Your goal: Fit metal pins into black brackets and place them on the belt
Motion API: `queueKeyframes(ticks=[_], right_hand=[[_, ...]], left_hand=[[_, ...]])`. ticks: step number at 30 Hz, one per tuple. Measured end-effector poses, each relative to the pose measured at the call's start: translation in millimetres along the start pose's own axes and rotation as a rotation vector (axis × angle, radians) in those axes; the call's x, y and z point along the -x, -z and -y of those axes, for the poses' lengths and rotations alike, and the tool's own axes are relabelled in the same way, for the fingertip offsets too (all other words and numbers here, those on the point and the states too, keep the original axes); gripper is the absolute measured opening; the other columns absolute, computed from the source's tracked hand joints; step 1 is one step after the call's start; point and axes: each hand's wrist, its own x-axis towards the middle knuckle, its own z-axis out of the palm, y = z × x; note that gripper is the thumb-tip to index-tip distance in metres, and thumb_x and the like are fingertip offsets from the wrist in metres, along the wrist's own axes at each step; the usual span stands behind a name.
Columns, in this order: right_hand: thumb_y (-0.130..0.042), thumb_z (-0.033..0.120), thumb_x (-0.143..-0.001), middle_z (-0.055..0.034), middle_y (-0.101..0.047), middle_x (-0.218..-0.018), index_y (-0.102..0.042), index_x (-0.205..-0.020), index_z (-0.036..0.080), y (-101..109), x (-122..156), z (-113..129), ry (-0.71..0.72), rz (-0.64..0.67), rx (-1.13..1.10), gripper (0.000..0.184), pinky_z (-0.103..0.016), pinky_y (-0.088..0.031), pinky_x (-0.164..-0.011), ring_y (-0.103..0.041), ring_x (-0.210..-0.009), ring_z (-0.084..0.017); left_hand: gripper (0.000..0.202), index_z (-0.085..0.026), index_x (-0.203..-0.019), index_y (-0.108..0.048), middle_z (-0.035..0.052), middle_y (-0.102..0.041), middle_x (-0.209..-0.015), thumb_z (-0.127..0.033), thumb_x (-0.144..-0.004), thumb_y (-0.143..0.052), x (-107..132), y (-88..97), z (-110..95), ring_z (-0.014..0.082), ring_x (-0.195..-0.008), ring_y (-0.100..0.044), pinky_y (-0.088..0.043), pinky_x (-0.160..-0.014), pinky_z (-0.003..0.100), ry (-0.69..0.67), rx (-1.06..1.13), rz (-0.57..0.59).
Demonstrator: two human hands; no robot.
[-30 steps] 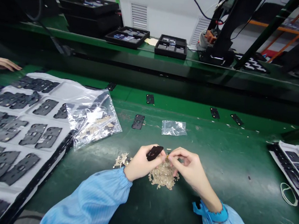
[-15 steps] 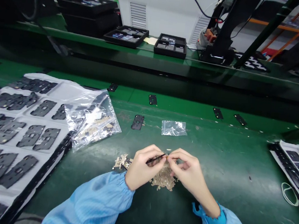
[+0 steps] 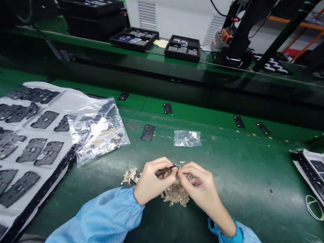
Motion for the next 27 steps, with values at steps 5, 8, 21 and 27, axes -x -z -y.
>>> queueKeyframes(ticks=[5, 8, 21, 27], right_hand=[[-0.067, 0.032, -0.074, -0.0045, -0.057, -0.076, -0.065, -0.071, 0.016, 20.3, -8.4, 0.7, -0.140, -0.218, -0.230, 0.017, -0.023, -0.055, -0.041, -0.055, -0.058, -0.013], [-0.068, 0.031, -0.074, -0.0054, -0.058, -0.076, -0.065, -0.073, 0.015, 31.1, -11.7, -0.8, -0.152, -0.288, -0.260, 0.017, -0.021, -0.053, -0.040, -0.055, -0.059, -0.013], [-0.064, 0.030, -0.076, -0.0012, -0.051, -0.070, -0.063, -0.072, 0.015, 9.1, -6.7, -6.6, -0.171, -0.138, -0.132, 0.015, -0.023, -0.055, -0.040, -0.055, -0.059, -0.014], [-0.062, 0.026, -0.078, -0.0011, -0.050, -0.073, -0.063, -0.074, 0.015, 1.1, -2.3, -9.4, -0.160, -0.072, -0.190, 0.012, -0.023, -0.057, -0.041, -0.054, -0.059, -0.013]], left_hand=[[0.013, -0.014, -0.066, -0.061, 0.0018, -0.056, -0.067, -0.016, -0.077, -0.054, -2.5, 5.1, 3.7, 0.0101, -0.056, -0.047, -0.035, -0.051, 0.022, -0.012, -0.100, -0.001], [0.013, -0.015, -0.071, -0.063, 0.0012, -0.057, -0.068, -0.012, -0.076, -0.052, -0.9, 5.9, 7.0, 0.0094, -0.054, -0.046, -0.035, -0.051, 0.022, -0.065, -0.195, 0.090], [0.009, -0.016, -0.084, -0.064, 0.0042, -0.058, -0.080, -0.011, -0.079, -0.057, 6.5, -0.4, 0.0, 0.0124, -0.072, -0.057, -0.044, -0.066, 0.023, -0.289, -0.128, -0.046], [0.020, -0.017, -0.095, -0.065, 0.0049, -0.060, -0.082, -0.008, -0.078, -0.059, 13.5, -4.9, 6.2, 0.0132, -0.074, -0.058, -0.046, -0.068, 0.023, -0.351, -0.123, -0.031]])
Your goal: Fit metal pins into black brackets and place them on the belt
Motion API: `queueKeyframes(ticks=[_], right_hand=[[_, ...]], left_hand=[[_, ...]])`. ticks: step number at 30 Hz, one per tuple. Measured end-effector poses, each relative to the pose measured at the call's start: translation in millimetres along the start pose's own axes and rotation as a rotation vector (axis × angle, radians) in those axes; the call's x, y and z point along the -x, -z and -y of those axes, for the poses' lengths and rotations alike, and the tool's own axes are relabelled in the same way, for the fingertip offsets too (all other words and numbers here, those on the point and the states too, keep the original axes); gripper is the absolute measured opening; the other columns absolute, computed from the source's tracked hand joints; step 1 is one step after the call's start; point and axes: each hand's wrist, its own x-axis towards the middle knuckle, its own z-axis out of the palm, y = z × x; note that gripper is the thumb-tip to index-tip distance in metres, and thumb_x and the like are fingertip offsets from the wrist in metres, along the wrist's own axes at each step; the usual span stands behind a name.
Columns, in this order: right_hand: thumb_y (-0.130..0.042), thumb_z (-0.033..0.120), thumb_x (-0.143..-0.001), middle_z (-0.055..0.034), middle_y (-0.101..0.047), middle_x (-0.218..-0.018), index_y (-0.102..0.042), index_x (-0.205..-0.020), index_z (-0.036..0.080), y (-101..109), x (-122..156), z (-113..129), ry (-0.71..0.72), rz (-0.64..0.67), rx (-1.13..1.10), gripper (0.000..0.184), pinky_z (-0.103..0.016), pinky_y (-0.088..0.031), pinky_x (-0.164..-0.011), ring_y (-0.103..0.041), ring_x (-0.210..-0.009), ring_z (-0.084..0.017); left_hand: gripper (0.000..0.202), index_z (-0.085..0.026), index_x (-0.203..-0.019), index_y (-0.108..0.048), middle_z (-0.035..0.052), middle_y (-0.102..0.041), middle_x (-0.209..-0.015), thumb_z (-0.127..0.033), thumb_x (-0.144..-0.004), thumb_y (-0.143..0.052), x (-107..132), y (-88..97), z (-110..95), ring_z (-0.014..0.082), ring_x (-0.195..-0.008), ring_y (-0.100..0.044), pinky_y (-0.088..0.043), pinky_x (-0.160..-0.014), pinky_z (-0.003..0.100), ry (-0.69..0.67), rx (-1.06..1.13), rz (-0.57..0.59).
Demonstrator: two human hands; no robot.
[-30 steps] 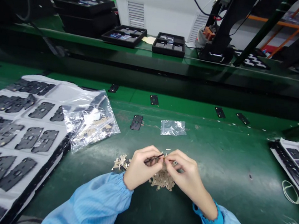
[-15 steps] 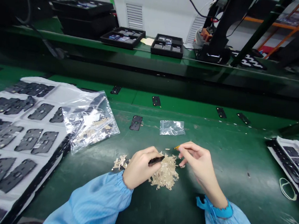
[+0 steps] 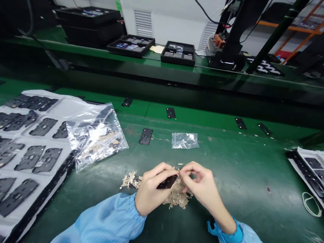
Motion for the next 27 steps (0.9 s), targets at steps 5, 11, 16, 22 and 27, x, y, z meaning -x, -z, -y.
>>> queueKeyframes(ticks=[5, 11, 16, 22, 27], right_hand=[[-0.064, 0.028, -0.078, -0.0019, -0.051, -0.075, -0.067, -0.075, 0.014, -2.0, -0.8, 0.5, -0.001, -0.036, -0.055, 0.014, -0.025, -0.059, -0.042, -0.056, -0.059, -0.012], [-0.065, 0.031, -0.077, -0.0055, -0.055, -0.086, -0.070, -0.083, 0.015, -2.0, -1.2, 8.1, -0.006, -0.018, -0.153, 0.018, -0.025, -0.058, -0.040, -0.058, -0.062, -0.014], [-0.069, 0.033, -0.074, -0.0040, -0.053, -0.079, -0.068, -0.079, 0.014, 3.1, -2.7, 11.5, -0.041, -0.093, -0.180, 0.019, -0.019, -0.051, -0.031, -0.053, -0.058, -0.012], [-0.070, 0.033, -0.073, 0.0025, -0.051, -0.054, -0.065, -0.082, 0.013, 1.7, -2.5, 5.7, -0.191, 0.036, -0.327, 0.022, -0.015, -0.045, -0.030, -0.046, -0.045, -0.008], [-0.072, 0.033, -0.072, 0.0032, -0.050, -0.054, -0.064, -0.078, 0.014, -2.0, -1.6, 3.1, -0.176, 0.011, -0.363, 0.022, -0.015, -0.044, -0.029, -0.045, -0.042, -0.007]], left_hand=[[0.028, -0.019, -0.101, -0.065, 0.0054, -0.060, -0.089, -0.006, -0.079, -0.056, 3.6, -1.7, 3.0, 0.0122, -0.072, -0.059, -0.046, -0.068, 0.023, 0.018, -0.002, 0.020], [0.025, -0.021, -0.102, -0.067, 0.0059, -0.061, -0.091, -0.014, -0.082, -0.054, -2.6, -1.7, 3.9, 0.0128, -0.071, -0.057, -0.045, -0.066, 0.024, 0.173, 0.051, -0.024], [0.019, -0.014, -0.079, -0.068, -0.0006, -0.051, -0.059, -0.031, -0.079, -0.060, -12.6, 1.6, 3.0, 0.0089, -0.051, -0.046, -0.038, -0.048, 0.020, 0.587, 0.416, -0.028], [0.025, -0.011, -0.081, -0.066, -0.0050, -0.039, -0.048, -0.036, -0.076, -0.063, -10.1, 0.2, 1.3, 0.0059, -0.046, -0.035, -0.030, -0.042, 0.018, 0.784, 0.708, 0.035], [0.023, -0.010, -0.080, -0.065, -0.0050, -0.040, -0.049, -0.033, -0.076, -0.063, -11.9, -0.1, -2.5, 0.0064, -0.048, -0.039, -0.034, -0.045, 0.018, 0.796, 0.723, 0.065]])
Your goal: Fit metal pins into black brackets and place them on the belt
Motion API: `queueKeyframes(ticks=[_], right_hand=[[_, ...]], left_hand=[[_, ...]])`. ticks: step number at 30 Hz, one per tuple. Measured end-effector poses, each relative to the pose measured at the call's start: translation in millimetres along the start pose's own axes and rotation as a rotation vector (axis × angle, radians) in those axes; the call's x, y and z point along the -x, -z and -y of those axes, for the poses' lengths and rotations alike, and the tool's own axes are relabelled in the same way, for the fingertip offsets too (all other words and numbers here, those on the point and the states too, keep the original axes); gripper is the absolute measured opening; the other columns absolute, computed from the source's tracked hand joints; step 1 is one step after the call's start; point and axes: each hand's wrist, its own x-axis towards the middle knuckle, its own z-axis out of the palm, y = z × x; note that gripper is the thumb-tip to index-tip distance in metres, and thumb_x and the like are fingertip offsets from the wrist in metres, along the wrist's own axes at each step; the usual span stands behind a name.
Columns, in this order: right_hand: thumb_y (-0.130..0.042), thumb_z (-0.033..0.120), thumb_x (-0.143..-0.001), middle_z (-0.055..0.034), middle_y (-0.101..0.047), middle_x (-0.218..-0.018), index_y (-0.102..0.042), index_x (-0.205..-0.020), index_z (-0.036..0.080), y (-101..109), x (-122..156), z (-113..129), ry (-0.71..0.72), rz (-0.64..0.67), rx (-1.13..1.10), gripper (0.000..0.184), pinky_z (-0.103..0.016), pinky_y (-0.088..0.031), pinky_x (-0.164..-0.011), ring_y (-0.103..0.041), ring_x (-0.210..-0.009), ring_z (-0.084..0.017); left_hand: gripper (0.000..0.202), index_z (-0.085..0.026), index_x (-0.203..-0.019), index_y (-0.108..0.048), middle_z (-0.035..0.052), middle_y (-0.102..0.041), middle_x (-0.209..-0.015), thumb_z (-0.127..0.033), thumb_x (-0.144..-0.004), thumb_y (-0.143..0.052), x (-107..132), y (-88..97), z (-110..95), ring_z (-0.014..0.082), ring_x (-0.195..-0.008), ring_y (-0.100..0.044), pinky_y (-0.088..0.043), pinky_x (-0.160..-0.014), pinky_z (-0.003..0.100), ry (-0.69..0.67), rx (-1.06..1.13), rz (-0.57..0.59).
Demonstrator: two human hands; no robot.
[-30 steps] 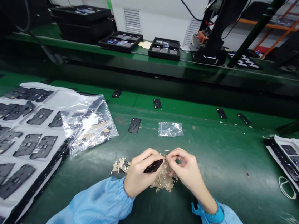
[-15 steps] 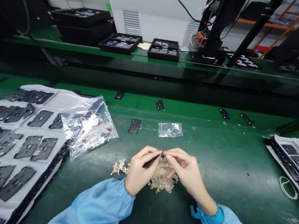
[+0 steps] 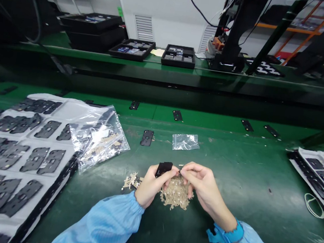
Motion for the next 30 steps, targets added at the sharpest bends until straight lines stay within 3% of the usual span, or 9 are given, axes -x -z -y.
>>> queueKeyframes(ticks=[4, 6, 9, 11, 15, 18, 21, 28, 30], right_hand=[[-0.074, 0.033, -0.069, 0.0000, -0.051, -0.073, -0.064, -0.071, 0.015, -2.9, 0.2, 0.5, 0.138, -0.122, -0.023, 0.021, -0.015, -0.044, -0.029, -0.049, -0.053, -0.009], [-0.074, 0.034, -0.068, -0.0004, -0.051, -0.075, -0.065, -0.071, 0.015, -3.7, 1.3, 3.5, 0.129, -0.142, -0.048, 0.021, -0.016, -0.044, -0.029, -0.048, -0.054, -0.009], [-0.072, 0.035, -0.070, 0.0009, -0.051, -0.065, -0.068, -0.073, 0.015, -4.5, 4.9, 10.0, 0.036, -0.088, -0.059, 0.020, -0.015, -0.043, -0.032, -0.046, -0.051, -0.009], [-0.069, 0.035, -0.074, -0.0004, -0.053, -0.065, -0.070, -0.080, 0.016, -5.2, 7.7, 13.8, -0.022, -0.024, -0.064, 0.020, -0.014, -0.044, -0.034, -0.048, -0.052, -0.009], [-0.062, 0.036, -0.079, -0.0072, -0.061, -0.090, -0.072, -0.091, 0.017, -7.2, 11.4, 18.0, -0.112, 0.092, -0.068, 0.024, -0.015, -0.048, -0.037, -0.055, -0.066, -0.013], [-0.059, 0.038, -0.081, -0.0086, -0.057, -0.115, -0.073, -0.080, 0.017, -8.4, 11.7, 18.7, -0.139, 0.125, -0.046, 0.026, -0.016, -0.050, -0.037, -0.059, -0.081, -0.018], [-0.057, 0.040, -0.082, -0.0081, -0.051, -0.125, -0.072, -0.070, 0.015, -8.7, 11.3, 18.0, -0.137, 0.140, -0.022, 0.032, -0.016, -0.051, -0.036, -0.058, -0.094, -0.023], [-0.055, 0.045, -0.082, -0.0113, -0.063, -0.101, -0.073, -0.072, 0.015, -8.2, 10.6, 13.9, -0.141, 0.133, 0.025, 0.036, -0.016, -0.050, -0.034, -0.062, -0.087, -0.024], [-0.055, 0.045, -0.082, -0.0112, -0.063, -0.103, -0.072, -0.070, 0.014, -8.4, 10.4, 13.5, -0.135, 0.130, 0.026, 0.037, -0.015, -0.050, -0.034, -0.063, -0.085, -0.023]], left_hand=[[0.014, -0.015, -0.087, -0.057, -0.0027, -0.056, -0.064, -0.026, -0.078, -0.055, -1.7, 2.6, 0.9, 0.0067, -0.045, -0.048, -0.041, -0.047, 0.021, -0.059, 0.140, -0.053], [0.007, -0.018, -0.081, -0.051, -0.0033, -0.057, -0.065, -0.022, -0.077, -0.050, -4.0, 6.8, 2.5, 0.0079, -0.041, -0.051, -0.041, -0.043, 0.021, -0.115, 0.208, -0.099], [0.005, -0.018, -0.075, -0.049, -0.0049, -0.056, -0.055, -0.021, -0.076, -0.051, -8.4, 14.4, 2.2, 0.0110, -0.045, -0.058, -0.044, -0.046, 0.020, -0.188, 0.117, -0.196], [0.010, -0.016, -0.079, -0.053, -0.0022, -0.063, -0.063, -0.023, -0.075, -0.058, -11.2, 18.5, -0.1, 0.0130, -0.056, -0.064, -0.050, -0.057, 0.022, -0.227, 0.009, -0.258], [0.025, -0.014, -0.090, -0.058, 0.0054, -0.070, -0.083, -0.030, -0.073, -0.066, -14.4, 22.0, -4.7, 0.0176, -0.074, -0.068, -0.053, -0.072, 0.027, -0.254, -0.049, -0.318], [0.030, -0.015, -0.096, -0.058, 0.0060, -0.071, -0.086, -0.032, -0.074, -0.066, -14.0, 20.4, -4.8, 0.0174, -0.074, -0.068, -0.054, -0.070, 0.027, -0.230, -0.030, -0.304], [0.026, -0.015, -0.091, -0.056, 0.0058, -0.070, -0.083, -0.032, -0.073, -0.067, -12.6, 17.4, -3.7, 0.0174, -0.075, -0.068, -0.055, -0.068, 0.026, -0.239, -0.058, -0.298], [0.024, -0.017, -0.074, -0.046, 0.0024, -0.066, -0.073, -0.030, -0.073, -0.066, -11.2, 15.5, -2.6, 0.0148, -0.069, -0.066, -0.052, -0.060, 0.021, -0.291, -0.121, -0.299], [0.025, -0.018, -0.073, -0.045, 0.0017, -0.066, -0.072, -0.030, -0.073, -0.066, -10.9, 15.8, -1.9, 0.0140, -0.069, -0.066, -0.051, -0.059, 0.020, -0.294, -0.121, -0.290]])
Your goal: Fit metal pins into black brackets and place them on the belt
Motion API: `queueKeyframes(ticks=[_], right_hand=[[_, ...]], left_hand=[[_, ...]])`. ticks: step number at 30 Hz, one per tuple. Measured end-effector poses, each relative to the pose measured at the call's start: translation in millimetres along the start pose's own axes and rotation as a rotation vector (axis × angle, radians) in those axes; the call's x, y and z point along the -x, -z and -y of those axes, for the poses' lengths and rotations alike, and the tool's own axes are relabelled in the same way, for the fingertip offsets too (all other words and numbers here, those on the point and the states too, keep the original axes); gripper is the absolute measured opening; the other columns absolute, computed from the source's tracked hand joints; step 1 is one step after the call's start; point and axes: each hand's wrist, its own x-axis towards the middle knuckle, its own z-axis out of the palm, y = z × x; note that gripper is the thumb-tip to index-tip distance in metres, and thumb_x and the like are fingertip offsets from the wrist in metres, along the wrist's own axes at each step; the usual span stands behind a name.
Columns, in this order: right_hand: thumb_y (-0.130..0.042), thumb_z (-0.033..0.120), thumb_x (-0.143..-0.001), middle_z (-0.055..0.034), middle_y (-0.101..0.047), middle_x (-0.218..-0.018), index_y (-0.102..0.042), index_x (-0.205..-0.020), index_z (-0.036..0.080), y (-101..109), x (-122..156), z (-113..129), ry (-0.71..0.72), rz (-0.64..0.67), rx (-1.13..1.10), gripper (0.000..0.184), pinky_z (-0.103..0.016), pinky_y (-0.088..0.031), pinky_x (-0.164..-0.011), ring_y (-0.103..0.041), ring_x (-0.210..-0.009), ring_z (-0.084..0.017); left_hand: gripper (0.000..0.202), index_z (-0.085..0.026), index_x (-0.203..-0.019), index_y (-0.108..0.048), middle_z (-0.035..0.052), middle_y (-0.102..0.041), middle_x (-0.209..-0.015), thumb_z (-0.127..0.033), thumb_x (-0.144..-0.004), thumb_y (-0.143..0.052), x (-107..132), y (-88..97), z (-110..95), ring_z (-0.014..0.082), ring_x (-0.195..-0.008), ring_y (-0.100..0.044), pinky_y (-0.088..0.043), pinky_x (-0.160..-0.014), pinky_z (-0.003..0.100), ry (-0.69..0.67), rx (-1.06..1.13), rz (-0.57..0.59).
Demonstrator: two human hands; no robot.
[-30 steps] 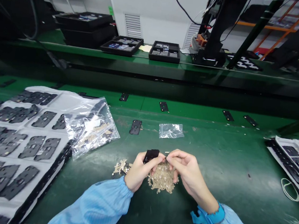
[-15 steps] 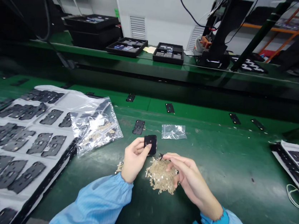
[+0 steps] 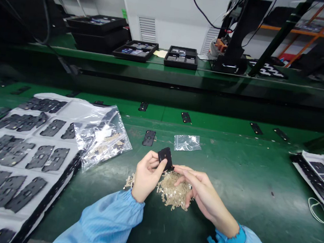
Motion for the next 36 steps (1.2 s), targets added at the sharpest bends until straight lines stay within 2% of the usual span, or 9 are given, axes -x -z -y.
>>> queueKeyframes(ticks=[3, 9, 14, 21, 36], right_hand=[[-0.056, 0.045, -0.082, -0.0107, -0.060, -0.111, -0.071, -0.067, 0.014, -0.3, -0.2, 0.5, 0.010, -0.005, -0.002, 0.038, -0.015, -0.050, -0.033, -0.063, -0.082, -0.021], [-0.055, 0.045, -0.082, -0.0102, -0.061, -0.105, -0.069, -0.065, 0.014, -0.4, -0.6, 0.7, 0.001, -0.015, 0.001, 0.039, -0.015, -0.049, -0.032, -0.063, -0.074, -0.018], [-0.055, 0.045, -0.082, -0.0104, -0.059, -0.109, -0.072, -0.072, 0.013, 0.1, -1.4, -0.5, -0.007, -0.011, 0.001, 0.037, -0.016, -0.048, -0.032, -0.063, -0.065, -0.015], [-0.057, 0.043, -0.082, -0.0078, -0.061, -0.091, -0.072, -0.092, 0.017, -2.1, -1.9, 3.1, -0.040, -0.020, -0.021, 0.032, -0.016, -0.048, -0.031, -0.058, -0.056, -0.012], [-0.059, 0.039, -0.080, -0.0014, -0.057, -0.063, -0.070, -0.099, 0.015, 6.4, -5.7, 0.6, -0.050, -0.013, -0.108, 0.032, -0.015, -0.044, -0.030, -0.054, -0.050, -0.011]], left_hand=[[0.025, -0.018, -0.073, -0.043, 0.0011, -0.065, -0.073, -0.030, -0.074, -0.066, 0.8, 0.1, 1.6, 0.0138, -0.070, -0.066, -0.050, -0.060, 0.020, -0.009, -0.004, 0.015], [0.025, -0.019, -0.073, -0.042, 0.0012, -0.065, -0.074, -0.031, -0.074, -0.065, 0.7, -0.9, 1.4, 0.0149, -0.071, -0.066, -0.050, -0.061, 0.021, -0.017, -0.017, 0.027], [0.025, -0.019, -0.073, -0.041, 0.0014, -0.065, -0.074, -0.029, -0.075, -0.064, 1.1, -1.0, 0.8, 0.0149, -0.072, -0.066, -0.050, -0.062, 0.021, -0.017, -0.018, 0.030], [0.026, -0.020, -0.073, -0.041, 0.0012, -0.064, -0.073, -0.031, -0.074, -0.064, 1.3, -1.0, 1.2, 0.0152, -0.071, -0.066, -0.050, -0.060, 0.021, -0.018, -0.018, 0.033], [0.025, -0.019, -0.072, -0.041, -0.0004, -0.063, -0.070, -0.027, -0.075, -0.064, 0.6, -0.2, -0.3, 0.0131, -0.070, -0.065, -0.048, -0.060, 0.019, -0.001, -0.004, 0.092]])
